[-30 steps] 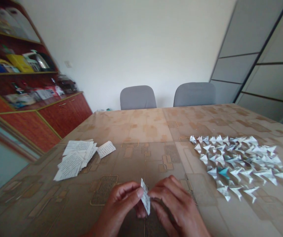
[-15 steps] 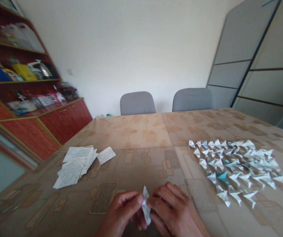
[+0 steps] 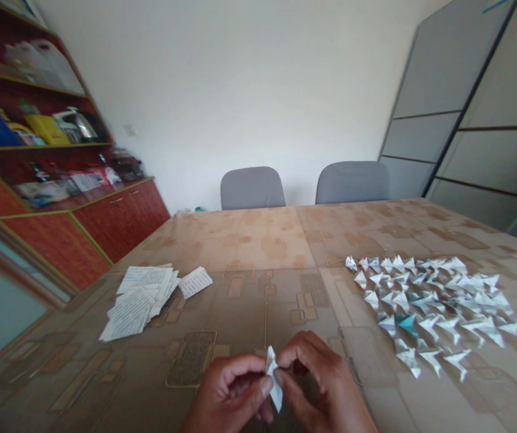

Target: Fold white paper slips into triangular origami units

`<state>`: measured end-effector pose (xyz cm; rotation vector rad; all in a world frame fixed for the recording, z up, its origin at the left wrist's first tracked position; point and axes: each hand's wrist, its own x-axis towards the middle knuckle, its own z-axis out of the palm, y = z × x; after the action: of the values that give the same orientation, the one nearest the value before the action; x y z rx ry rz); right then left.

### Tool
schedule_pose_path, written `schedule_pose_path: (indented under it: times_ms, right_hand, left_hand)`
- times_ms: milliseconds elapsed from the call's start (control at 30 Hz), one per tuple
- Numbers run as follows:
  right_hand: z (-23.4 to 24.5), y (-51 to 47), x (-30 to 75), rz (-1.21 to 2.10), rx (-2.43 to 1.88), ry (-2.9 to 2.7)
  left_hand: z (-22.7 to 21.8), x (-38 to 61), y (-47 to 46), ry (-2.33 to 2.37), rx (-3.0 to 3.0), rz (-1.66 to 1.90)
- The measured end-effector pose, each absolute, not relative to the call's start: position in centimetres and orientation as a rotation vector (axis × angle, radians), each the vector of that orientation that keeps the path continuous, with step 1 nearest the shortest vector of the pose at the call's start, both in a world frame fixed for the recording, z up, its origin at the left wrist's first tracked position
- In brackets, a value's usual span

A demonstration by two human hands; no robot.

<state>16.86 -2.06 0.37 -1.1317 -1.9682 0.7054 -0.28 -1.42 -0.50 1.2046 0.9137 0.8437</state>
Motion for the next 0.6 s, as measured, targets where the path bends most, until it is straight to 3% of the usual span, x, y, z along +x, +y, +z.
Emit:
schedule_pose_path:
  times_ms: [367,600]
  right_hand:
    - [0.1,-2.1,16.7,0.760,-1.207,-1.936]
    - [0.0,-1.9,16.9,0.375,-1.183,-1.987]
  left_hand:
    - [-0.7,-0.7,-1.1,0.930,1.291,0.854]
    - [-1.9,-0.7,-0.9,0.986,1.291,1.011]
